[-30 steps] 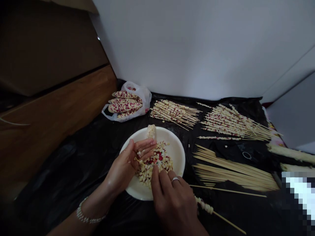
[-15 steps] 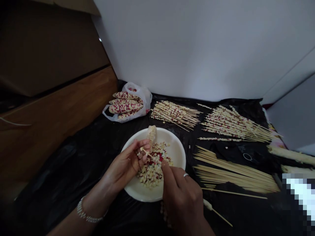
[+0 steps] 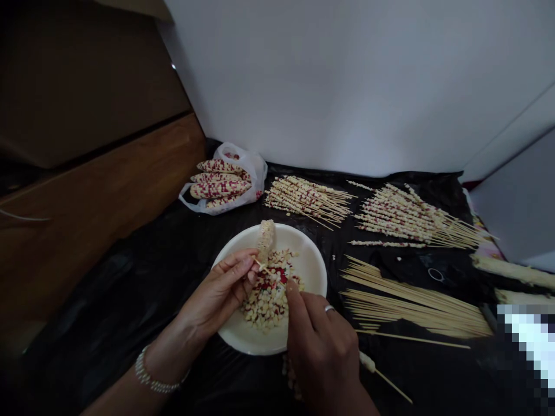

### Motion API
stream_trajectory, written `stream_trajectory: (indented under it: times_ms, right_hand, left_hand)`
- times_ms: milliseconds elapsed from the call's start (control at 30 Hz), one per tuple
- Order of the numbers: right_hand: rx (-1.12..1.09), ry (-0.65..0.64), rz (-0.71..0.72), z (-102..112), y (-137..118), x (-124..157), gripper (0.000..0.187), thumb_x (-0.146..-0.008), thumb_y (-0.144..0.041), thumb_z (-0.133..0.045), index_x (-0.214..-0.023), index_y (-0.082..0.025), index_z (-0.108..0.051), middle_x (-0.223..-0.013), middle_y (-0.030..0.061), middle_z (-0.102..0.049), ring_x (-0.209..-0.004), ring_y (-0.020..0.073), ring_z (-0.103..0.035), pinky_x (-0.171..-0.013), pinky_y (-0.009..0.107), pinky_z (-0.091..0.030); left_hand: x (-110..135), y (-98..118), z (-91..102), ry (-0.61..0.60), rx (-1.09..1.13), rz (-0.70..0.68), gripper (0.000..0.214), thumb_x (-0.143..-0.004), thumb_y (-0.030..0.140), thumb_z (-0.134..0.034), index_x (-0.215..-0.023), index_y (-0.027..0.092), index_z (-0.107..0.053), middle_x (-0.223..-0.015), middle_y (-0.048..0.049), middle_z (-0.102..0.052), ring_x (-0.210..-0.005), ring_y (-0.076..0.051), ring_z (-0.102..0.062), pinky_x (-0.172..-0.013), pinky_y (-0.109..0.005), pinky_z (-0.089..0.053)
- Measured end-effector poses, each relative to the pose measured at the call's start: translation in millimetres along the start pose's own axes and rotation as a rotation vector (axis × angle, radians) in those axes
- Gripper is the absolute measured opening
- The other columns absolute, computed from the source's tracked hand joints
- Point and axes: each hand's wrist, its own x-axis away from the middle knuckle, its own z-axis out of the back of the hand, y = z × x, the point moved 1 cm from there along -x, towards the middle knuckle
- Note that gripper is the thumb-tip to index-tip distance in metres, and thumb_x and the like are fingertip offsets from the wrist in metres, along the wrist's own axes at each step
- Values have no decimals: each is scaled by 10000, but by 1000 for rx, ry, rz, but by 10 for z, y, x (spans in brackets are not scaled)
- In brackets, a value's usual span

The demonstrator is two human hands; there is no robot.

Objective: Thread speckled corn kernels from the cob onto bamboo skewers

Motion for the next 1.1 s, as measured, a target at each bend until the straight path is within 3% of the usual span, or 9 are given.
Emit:
stream_trajectory:
  times_ms: [167, 633, 900, 1100]
  right_hand:
    - [19, 8, -1, 13, 5, -5, 324, -826, -53, -585, -1146, -106, -593, -863, 44, -685, -699, 107, -605, -585, 247, -417]
    - [28, 2, -14, 20, 11, 0, 306, -840, -70, -571, -1141, -121, -597, -863, 39, -689, -663, 102, -602, -560, 247, -408]
    - [18, 6, 4, 34, 3, 7, 333, -832, -47, -571, -1158, -112, -588, -851, 42, -688, -667, 104, -593, -566, 251, -399]
    - [-32, 27, 21, 18, -3, 33, 353, -816, -36, -588, -1165, -88, -584, -896, 66, -689, -744, 117, -611, -623, 252, -428]
  left_hand:
    - [-38, 47, 5, 54, 71, -37, 118, -777, 70, -664, -880, 95, -716, -736, -31, -678, -646, -43, -621, -643, -98, -527]
    - [-26, 2, 32, -32, 58, 48, 164, -755, 115, -703, -918, 104, -719, -730, -21, -659, -651, -46, -608, -642, -110, -518]
    - [-21, -1, 49, -3, 46, 59, 186, -735, 65, -705, -920, 79, -718, -734, -41, -667, -642, -62, -614, -632, -123, -520]
    - [-23, -3, 31, -29, 120, 149, 152, -733, 75, -709, -884, 73, -716, -739, -47, -666, -647, -69, -619, -642, -137, -527]
